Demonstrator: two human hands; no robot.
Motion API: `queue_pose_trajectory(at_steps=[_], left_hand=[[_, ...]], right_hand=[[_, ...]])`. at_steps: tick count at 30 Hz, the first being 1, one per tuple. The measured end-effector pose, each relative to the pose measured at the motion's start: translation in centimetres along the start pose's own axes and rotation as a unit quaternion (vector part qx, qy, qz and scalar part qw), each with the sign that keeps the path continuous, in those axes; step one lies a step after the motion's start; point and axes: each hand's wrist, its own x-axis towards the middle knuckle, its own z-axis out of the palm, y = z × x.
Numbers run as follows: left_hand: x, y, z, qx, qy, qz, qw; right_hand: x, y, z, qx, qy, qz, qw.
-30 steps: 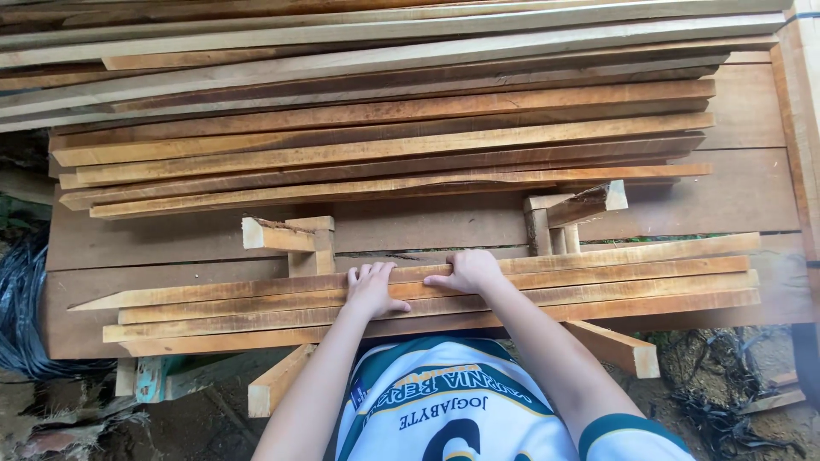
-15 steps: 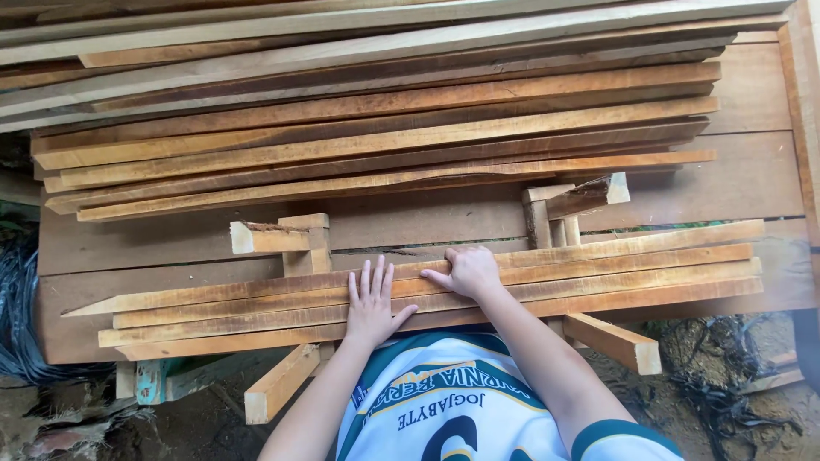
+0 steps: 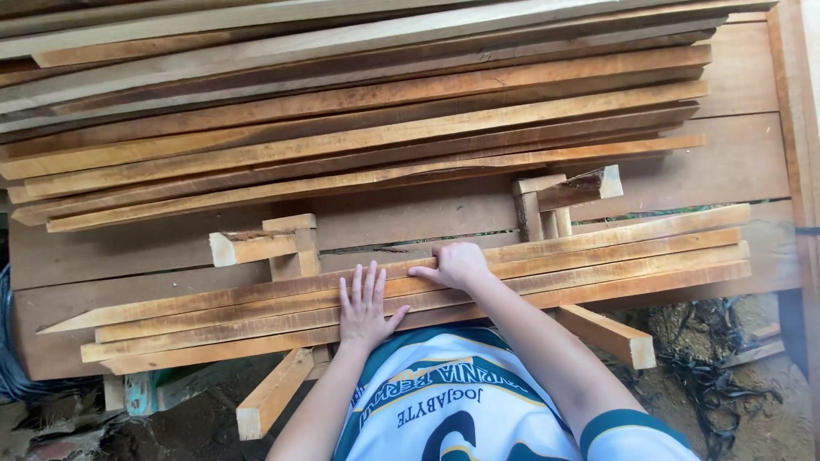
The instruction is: Sorting and arranging thin wooden strips into a wooden support frame.
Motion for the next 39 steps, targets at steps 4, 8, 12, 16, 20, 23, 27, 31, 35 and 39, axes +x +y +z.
queue_pose_trajectory(at_steps=[4, 8, 12, 16, 20, 23, 27, 31, 35, 39], left_hand=[[-0.2, 0.0, 0.2, -0.01, 0.003, 0.002, 1.0], [-0.1, 0.1, 0.3, -0.01, -0.004, 0.0, 1.0], [-0.1, -0.1, 0.0, -0.001, -0.007, 0.0, 1.0], [-0.3, -0.3, 0.2, 0.0, -0.006, -0.002, 1.0], [-0.7, -0.6, 0.0, -0.004, -0.004, 0.005, 1.0], [-0.5, -0.5, 0.3, 0.002, -0.011, 0.012, 1.0], [-0.7, -0.5, 0.5, -0.003, -0.018, 0.015, 1.0], [-0.8, -0.5, 0.4, 0.003, -0.022, 0.012, 1.0], [-0.3, -0.6, -0.8, -0.01, -0.064, 0.027, 0.998], [0.1, -0.9, -2.6, -0.04, -0.114, 0.056, 0.991]], right_hand=[[1.2, -0.4, 0.4, 0.001, -0.016, -0.012, 1.0], [1.4, -1.3, 0.8, -0.016, -0.01, -0.026, 0.999], [1.1, -1.2, 0.0, -0.023, -0.025, -0.043, 0.998], [1.2, -0.7, 0.4, -0.026, -0.021, -0.052, 0.998], [1.3, -0.3, 0.3, -0.028, -0.03, -0.048, 0.998], [0.7, 0.0, 0.0, -0.017, -0.019, -0.049, 0.998], [0.3, -0.3, 0.5, 0.002, -0.002, -0.056, 0.998], [0.7, -1.4, 1.0, 0.011, 0.0, -0.066, 0.998], [1.6, -0.9, 1.6, 0.003, -0.002, -0.067, 0.998], [2.0, -0.8, 1.4, -0.013, -0.017, -0.074, 0.997]])
